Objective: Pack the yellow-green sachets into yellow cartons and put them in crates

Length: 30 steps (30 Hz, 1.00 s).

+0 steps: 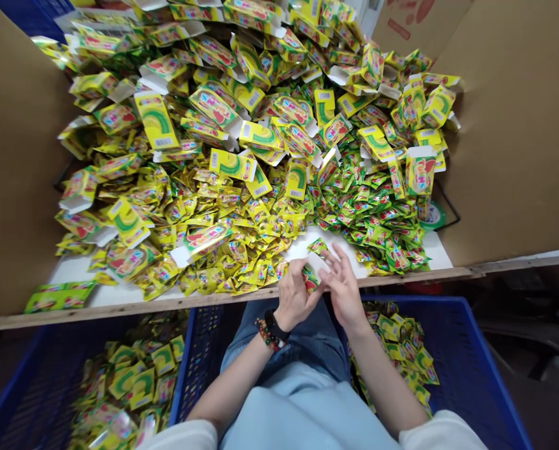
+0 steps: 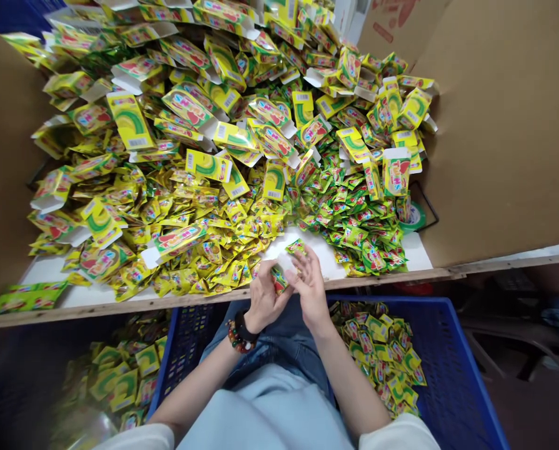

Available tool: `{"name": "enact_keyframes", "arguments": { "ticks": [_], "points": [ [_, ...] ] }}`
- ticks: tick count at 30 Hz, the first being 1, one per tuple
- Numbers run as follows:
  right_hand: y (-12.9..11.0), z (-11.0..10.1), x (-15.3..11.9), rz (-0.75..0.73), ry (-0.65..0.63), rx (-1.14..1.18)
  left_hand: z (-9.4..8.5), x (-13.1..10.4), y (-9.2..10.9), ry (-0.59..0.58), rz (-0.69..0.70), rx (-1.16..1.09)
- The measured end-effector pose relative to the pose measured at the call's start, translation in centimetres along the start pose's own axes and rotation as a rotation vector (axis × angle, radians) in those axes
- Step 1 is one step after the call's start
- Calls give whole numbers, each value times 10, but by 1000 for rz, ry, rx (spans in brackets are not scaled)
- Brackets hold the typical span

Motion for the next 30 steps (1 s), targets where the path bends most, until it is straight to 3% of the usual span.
{"name": "enact_keyframes", "arguments": {
  "ticks": [2,4,11,14,16,19,21,23,26,30],
  "points": [
    [13,17,-3,151,-102,178,0,-1,3,31,48,-19],
    [18,27,-6,217,-123,260,-1,-1,6,64,93,-32],
    [17,27,-3,218,-72,281,1,-1,4,61,118,-7],
    [14,26,-3,221,-110,250,3,-2,2,50,111,-1],
    [6,24,-4,140,-143,164,2,-3,4,55,130,-25],
    [-13,21,-9,-108,-182,-17,-1,-3,4,73,112,-68],
    [-20,20,-12,-238,-150,-104,-1,-2,2,61,72,-58],
    [-19,17,-11,-264,-71,-158,2,-2,2,29,49,-32],
    [-11,15,-8,-183,2,-180,4,-1,3,15,60,-15],
    [-16,20,-9,-232,-60,-232,2,0,0,37,17,-28]
  ]
}}
Point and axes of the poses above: each hand's wrist, its own x-axis towards the middle knuckle, its own z-axis out of the palm, y = z × x, the point moved 9 cm from there along x, towards the middle knuckle, and after that the axes turned 6 degrees about y, right-handed, at the moved point
